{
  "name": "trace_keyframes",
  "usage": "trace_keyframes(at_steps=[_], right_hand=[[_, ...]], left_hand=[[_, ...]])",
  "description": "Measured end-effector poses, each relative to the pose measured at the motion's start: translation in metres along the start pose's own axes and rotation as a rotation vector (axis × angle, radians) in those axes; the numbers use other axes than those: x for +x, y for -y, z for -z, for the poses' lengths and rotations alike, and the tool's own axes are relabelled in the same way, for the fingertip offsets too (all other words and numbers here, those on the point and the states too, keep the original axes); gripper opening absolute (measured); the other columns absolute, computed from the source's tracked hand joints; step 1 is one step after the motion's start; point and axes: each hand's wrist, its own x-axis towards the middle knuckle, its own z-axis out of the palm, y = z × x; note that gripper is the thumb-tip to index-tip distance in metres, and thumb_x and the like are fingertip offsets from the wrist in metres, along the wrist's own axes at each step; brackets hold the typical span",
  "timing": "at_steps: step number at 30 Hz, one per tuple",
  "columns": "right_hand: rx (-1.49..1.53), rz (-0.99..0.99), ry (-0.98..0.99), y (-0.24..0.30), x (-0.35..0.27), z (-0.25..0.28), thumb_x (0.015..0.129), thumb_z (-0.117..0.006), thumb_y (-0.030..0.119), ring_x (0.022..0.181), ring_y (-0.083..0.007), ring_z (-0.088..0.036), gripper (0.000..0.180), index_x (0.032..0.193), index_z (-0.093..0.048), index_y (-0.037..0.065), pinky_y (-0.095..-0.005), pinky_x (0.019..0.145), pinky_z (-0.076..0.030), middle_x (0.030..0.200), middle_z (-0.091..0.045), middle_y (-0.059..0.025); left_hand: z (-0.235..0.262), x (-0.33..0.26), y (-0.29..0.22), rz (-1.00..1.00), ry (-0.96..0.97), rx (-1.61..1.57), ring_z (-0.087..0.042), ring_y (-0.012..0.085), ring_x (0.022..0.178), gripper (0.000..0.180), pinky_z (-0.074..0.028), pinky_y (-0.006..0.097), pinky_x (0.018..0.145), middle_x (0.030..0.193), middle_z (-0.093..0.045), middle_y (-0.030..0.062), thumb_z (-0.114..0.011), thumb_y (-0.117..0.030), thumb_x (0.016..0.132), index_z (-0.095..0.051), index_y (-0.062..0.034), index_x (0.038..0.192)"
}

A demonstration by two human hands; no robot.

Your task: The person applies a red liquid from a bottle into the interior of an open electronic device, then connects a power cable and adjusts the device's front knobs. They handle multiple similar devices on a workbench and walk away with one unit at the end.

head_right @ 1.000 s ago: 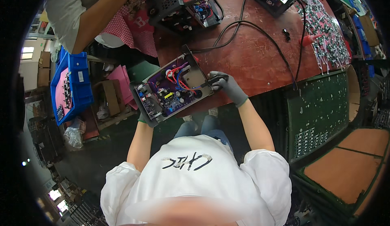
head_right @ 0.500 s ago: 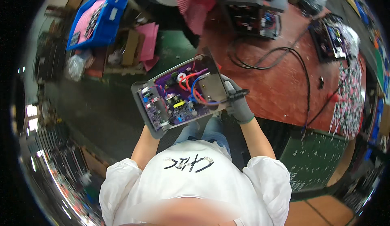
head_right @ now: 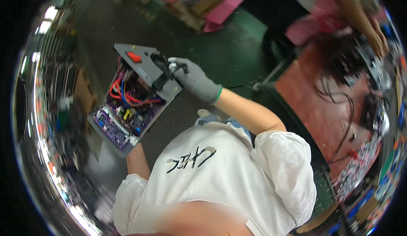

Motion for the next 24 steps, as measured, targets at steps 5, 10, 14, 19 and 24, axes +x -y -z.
trace_keyframes(at_steps=[5,10,14,19,24], right_hand=[[0.131,-0.173,0.374,-0.05,0.057,0.016,0.1,-0.042,0.025,0.088,-0.0079,-0.055,0.037,0.128,-0.051,0.002,-0.0269,0.077,-0.046,0.095,-0.062,-0.0035],[-0.227,0.307,0.598,-0.103,0.1,-0.016,0.095,-0.048,0.021,0.107,-0.0133,-0.054,0.04,0.126,-0.051,-0.003,-0.0295,0.093,-0.044,0.117,-0.06,-0.0081],[-0.06,0.127,0.695,-0.133,0.121,-0.021,0.097,-0.046,0.024,0.113,-0.0161,-0.053,0.043,0.13,-0.048,-0.003,-0.0311,0.095,-0.043,0.125,-0.056,-0.01],[0.094,-0.241,0.791,-0.186,0.212,-0.122,0.098,-0.047,0.031,0.113,-0.0159,-0.053,0.049,0.134,-0.045,-0.002,-0.0315,0.098,-0.041,0.125,-0.056,-0.0095],[0.067,-0.173,0.979,-0.192,0.195,-0.122,0.098,-0.047,0.03,0.114,-0.0148,-0.052,0.048,0.134,-0.044,-0.001,-0.0318,0.097,-0.042,0.127,-0.055,-0.0089]], left_hand=[[0.055,0.007,0.045,-0.137,-0.179,-0.143,-0.056,0.0151,0.058,0.032,-0.047,0.031,0.05,0.071,-0.057,0.0003,-0.052,-0.046,0.088,-0.057,-0.0148,0.087],[0.09,0.022,0.059,-0.212,-0.268,-0.275,-0.056,0.0154,0.058,0.033,-0.047,0.032,0.05,0.071,-0.057,0.0007,-0.051,-0.047,0.088,-0.057,-0.0146,0.088],[0.104,0.043,0.071,-0.278,-0.311,-0.362,-0.056,0.0157,0.058,0.034,-0.048,0.032,0.05,0.071,-0.058,0.0011,-0.051,-0.048,0.088,-0.058,-0.0145,0.088],[0.155,0.092,-0.002,-0.435,-0.366,-0.431,-0.057,0.0159,0.058,0.036,-0.048,0.032,0.05,0.071,-0.058,0.0015,-0.05,-0.049,0.088,-0.058,-0.0143,0.089],[0.15,0.054,0.043,-0.522,-0.455,-0.482,-0.057,0.0162,0.058,0.037,-0.049,0.032,0.05,0.072,-0.058,0.0019,-0.05,-0.05,0.089,-0.058,-0.0141,0.09]])
